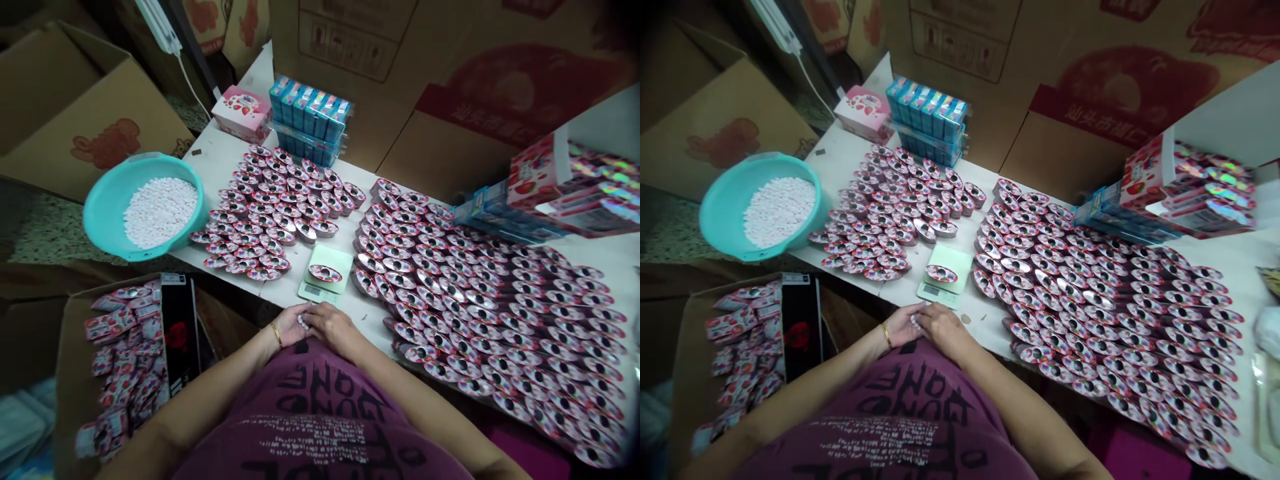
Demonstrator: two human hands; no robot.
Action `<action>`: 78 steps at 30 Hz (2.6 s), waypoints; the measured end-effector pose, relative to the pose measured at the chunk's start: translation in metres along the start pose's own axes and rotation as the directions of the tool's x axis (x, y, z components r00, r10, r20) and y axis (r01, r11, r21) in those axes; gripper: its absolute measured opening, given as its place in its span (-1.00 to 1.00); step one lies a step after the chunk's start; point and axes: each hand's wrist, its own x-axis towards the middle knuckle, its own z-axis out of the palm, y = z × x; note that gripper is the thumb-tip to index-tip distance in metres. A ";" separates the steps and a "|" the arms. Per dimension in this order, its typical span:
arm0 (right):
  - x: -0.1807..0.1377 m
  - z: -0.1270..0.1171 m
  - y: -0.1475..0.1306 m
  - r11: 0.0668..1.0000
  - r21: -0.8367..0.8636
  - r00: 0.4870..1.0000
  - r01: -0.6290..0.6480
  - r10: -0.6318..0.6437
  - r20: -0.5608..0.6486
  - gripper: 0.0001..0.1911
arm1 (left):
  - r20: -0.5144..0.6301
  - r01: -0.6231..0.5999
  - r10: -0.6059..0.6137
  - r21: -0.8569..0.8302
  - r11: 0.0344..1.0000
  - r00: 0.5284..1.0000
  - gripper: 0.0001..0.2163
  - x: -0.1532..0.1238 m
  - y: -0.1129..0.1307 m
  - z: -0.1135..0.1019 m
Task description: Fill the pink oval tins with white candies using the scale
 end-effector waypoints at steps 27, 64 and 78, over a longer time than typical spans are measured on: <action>0.012 -0.019 0.060 0.770 -0.237 0.757 -0.593 0.432 -0.490 -0.72 | -0.218 -0.219 0.231 0.078 0.973 0.948 -0.86 -0.027 0.077 -0.056; 0.018 0.033 -0.022 0.992 0.010 0.988 -0.126 0.125 0.095 -0.82 | -0.016 -0.085 0.086 0.009 0.996 0.996 -0.85 -0.033 0.003 -0.035; 0.008 0.018 0.004 0.972 0.101 0.964 -0.214 0.227 -0.139 -0.82 | 0.010 -0.074 0.073 0.030 0.997 0.997 -0.86 -0.012 0.011 -0.016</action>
